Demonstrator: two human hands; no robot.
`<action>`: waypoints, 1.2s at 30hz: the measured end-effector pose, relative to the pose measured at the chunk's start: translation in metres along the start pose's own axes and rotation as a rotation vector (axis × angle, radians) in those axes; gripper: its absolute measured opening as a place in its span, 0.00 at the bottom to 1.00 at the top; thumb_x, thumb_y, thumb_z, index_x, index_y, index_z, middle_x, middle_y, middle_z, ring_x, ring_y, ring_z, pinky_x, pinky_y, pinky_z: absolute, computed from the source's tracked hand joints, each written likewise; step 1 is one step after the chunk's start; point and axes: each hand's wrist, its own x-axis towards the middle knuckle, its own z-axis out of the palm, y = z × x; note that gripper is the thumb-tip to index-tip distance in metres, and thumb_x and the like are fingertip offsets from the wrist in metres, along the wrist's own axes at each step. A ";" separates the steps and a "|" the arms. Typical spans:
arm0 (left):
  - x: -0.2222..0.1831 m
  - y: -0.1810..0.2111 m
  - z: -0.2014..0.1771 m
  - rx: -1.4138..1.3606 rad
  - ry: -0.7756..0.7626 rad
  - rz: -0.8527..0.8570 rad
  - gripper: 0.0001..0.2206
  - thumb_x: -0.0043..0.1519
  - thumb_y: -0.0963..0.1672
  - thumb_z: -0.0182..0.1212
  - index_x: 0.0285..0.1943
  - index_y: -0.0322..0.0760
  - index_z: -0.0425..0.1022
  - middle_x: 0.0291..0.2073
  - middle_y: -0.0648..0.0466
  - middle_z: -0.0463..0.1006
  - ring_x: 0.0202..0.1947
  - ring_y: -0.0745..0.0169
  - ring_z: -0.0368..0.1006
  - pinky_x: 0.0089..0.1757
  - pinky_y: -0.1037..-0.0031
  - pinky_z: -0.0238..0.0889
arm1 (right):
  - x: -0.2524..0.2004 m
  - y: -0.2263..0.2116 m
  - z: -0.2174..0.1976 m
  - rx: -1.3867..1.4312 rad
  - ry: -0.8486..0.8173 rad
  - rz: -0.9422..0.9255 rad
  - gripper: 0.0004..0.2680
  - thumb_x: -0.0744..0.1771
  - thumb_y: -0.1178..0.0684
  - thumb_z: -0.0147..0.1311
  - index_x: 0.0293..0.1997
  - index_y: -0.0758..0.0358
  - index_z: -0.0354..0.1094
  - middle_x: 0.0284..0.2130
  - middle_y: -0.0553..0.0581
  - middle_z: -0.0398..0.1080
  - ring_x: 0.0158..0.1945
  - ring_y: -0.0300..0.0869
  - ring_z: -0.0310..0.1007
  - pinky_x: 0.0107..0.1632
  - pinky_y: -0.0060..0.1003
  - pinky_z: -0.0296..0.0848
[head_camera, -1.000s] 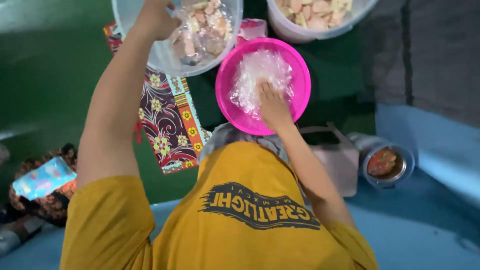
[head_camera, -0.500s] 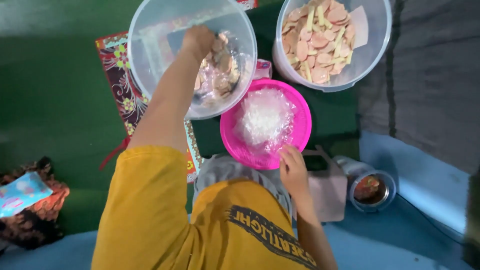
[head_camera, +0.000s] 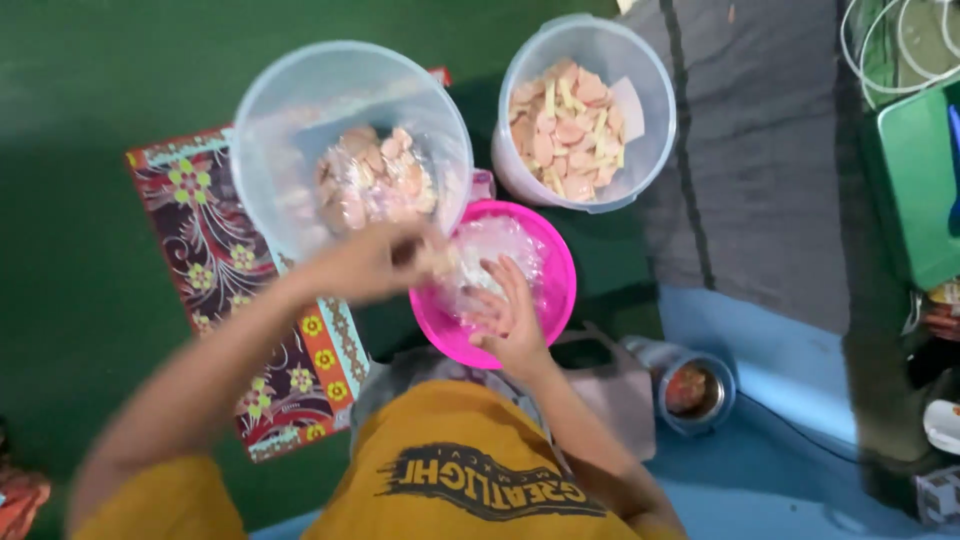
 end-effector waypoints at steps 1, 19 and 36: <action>-0.023 0.013 0.011 -0.177 0.001 0.183 0.12 0.50 0.40 0.56 0.43 0.31 0.71 0.29 0.37 0.76 0.31 0.43 0.73 0.33 0.59 0.64 | 0.006 -0.002 0.007 0.198 -0.105 -0.010 0.40 0.56 0.55 0.67 0.67 0.57 0.29 0.64 0.62 0.39 0.56 0.53 0.58 0.50 0.42 0.71; -0.121 -0.054 0.060 -0.498 0.271 -0.298 0.04 0.53 0.42 0.65 0.28 0.38 0.76 0.18 0.57 0.74 0.19 0.73 0.67 0.25 0.82 0.62 | -0.014 0.032 0.088 0.139 0.338 0.292 0.05 0.63 0.61 0.49 0.39 0.68 0.61 0.26 0.64 0.68 0.28 0.47 0.69 0.36 0.40 0.74; -0.100 -0.009 0.152 -0.647 0.444 -0.367 0.05 0.55 0.40 0.58 0.26 0.35 0.74 0.17 0.54 0.73 0.20 0.68 0.69 0.29 0.78 0.65 | -0.037 0.005 0.016 -0.511 0.297 0.223 0.14 0.59 0.51 0.57 0.47 0.56 0.62 0.43 0.52 0.66 0.47 0.39 0.67 0.50 0.32 0.69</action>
